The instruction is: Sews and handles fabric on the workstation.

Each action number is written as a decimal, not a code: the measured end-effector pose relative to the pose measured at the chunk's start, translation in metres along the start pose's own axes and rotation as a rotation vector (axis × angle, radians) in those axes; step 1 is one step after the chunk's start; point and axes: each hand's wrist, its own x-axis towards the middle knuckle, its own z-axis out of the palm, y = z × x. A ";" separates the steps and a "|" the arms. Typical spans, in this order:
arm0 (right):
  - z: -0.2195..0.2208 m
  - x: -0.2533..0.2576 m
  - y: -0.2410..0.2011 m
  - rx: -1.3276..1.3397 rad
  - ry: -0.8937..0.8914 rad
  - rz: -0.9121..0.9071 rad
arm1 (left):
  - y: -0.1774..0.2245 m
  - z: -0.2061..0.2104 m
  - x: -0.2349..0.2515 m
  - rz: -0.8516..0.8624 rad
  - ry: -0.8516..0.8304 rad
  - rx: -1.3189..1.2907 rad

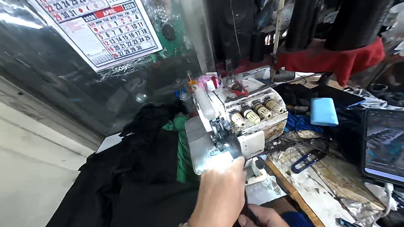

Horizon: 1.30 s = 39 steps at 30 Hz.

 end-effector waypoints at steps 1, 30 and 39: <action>-0.003 -0.002 -0.004 0.013 0.031 -0.017 | -0.002 0.004 0.002 0.019 -0.017 -0.034; 0.043 -0.042 0.058 -0.248 -0.351 0.341 | -0.116 -0.113 -0.133 -0.035 0.100 -0.440; 0.099 0.025 0.097 -0.496 0.068 0.373 | -0.140 -0.024 -0.135 -0.234 0.084 -0.658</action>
